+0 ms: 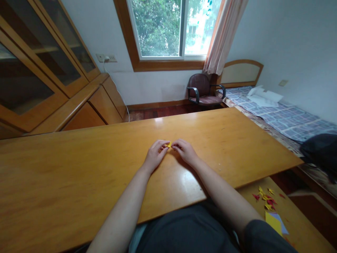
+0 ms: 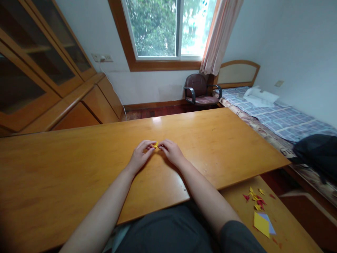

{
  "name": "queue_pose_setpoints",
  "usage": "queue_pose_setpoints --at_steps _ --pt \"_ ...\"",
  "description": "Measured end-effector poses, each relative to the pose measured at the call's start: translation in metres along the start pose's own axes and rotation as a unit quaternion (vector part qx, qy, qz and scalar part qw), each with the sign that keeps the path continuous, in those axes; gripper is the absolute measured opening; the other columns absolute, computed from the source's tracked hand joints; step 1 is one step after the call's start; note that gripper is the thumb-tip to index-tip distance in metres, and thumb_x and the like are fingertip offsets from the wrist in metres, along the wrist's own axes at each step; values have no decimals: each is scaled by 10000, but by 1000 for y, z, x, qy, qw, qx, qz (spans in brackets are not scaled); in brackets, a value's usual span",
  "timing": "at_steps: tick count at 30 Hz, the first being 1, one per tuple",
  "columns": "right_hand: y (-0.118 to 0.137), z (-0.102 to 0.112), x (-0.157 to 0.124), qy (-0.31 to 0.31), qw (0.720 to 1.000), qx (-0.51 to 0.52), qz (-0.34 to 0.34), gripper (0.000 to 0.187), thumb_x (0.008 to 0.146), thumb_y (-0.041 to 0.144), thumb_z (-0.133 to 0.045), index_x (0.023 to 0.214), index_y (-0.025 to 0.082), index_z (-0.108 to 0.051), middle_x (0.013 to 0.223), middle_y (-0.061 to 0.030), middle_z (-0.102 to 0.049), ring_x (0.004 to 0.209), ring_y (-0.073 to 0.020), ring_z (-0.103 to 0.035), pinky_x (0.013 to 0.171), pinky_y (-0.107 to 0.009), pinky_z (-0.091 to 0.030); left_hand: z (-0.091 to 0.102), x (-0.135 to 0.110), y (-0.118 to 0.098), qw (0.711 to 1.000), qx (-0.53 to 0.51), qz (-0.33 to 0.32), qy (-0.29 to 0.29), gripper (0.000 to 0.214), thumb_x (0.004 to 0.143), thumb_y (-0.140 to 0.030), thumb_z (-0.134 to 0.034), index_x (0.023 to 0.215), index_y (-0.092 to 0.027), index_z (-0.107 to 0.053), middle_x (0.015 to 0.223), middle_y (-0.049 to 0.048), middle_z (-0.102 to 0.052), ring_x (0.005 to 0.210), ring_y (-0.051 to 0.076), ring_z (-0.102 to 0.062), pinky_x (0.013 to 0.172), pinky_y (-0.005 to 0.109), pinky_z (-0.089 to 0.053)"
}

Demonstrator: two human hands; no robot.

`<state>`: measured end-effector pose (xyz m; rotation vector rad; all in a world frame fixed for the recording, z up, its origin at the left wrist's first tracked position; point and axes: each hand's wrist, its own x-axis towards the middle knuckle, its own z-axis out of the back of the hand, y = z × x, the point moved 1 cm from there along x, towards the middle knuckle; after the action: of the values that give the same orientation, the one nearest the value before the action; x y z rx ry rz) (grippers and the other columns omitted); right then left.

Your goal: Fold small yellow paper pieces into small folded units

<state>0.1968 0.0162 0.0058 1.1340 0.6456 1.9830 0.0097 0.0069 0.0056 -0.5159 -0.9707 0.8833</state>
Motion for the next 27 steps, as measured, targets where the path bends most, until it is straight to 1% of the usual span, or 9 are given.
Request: queue_pose_setpoints --at_steps 5,10,13,15,17,19,23,27 --pt "2 0 1 -15 999 20 -25 85 885 136 -601 869 181 -671 855 -40 -671 801 -166 -618 752 -281 -483 0 0 -2 999 -28 21 -12 216 892 -250 -580 1101 -228 -625 995 41 -622 860 149 -622 798 301 -535" --pt "2 -2 -1 -20 997 49 -48 45 874 218 -649 889 192 -681 854 -34 -673 762 -157 -624 696 -269 -500 -1 0 1 996 -56 58 -39 222 858 -300 -629 1064 -218 -622 964 40 -628 849 155 -629 804 309 -539" --pt "1 -4 -2 -14 997 57 -45 85 870 266 -667 920 200 -686 876 -31 -666 742 -146 -622 678 -259 -508 -3 -1 7 992 -81 74 -54 243 837 -310 -653 1056 -214 -613 947 41 -638 849 159 -638 813 318 -541" --pt "1 -5 -2 -11 998 50 -36 93 877 276 -663 931 205 -691 890 -30 -662 751 -143 -621 680 -254 -506 -6 -2 12 989 -101 86 -60 300 822 -304 -670 1098 -215 -591 944 40 -642 856 160 -647 823 323 -541" --pt "1 -5 -2 -14 999 43 -23 78 884 261 -655 919 204 -696 886 -31 -658 767 -146 -620 680 -251 -501 -8 -3 15 987 -117 94 -64 360 804 -303 -692 1131 -217 -568 940 39 -644 855 159 -656 825 325 -543" --pt "2 -4 -1 -25 999 41 -13 62 884 236 -652 895 197 -699 867 -32 -656 770 -151 -620 674 -249 -496 -8 -3 15 985 -125 101 -70 375 789 -313 -711 1120 -214 -564 930 37 -651 850 161 -663 821 328 -545" --pt "3 -3 0 -43 998 37 -8 60 881 215 -652 862 191 -703 836 -31 -654 746 -152 -618 652 -247 -490 -5 -2 11 985 -122 109 -62 268 798 -344 -706 1002 -196 -615 933 45 -678 860 174 -670 823 332 -543" --pt "2 -3 -1 -48 998 26 -22 62 880 232 -652 864 199 -703 834 -29 -655 723 -148 -615 650 -251 -495 1 0 4 991 -81 99 -44 188 846 -362 -649 911 -187 -671 909 49 -692 853 180 -657 801 319 -529"
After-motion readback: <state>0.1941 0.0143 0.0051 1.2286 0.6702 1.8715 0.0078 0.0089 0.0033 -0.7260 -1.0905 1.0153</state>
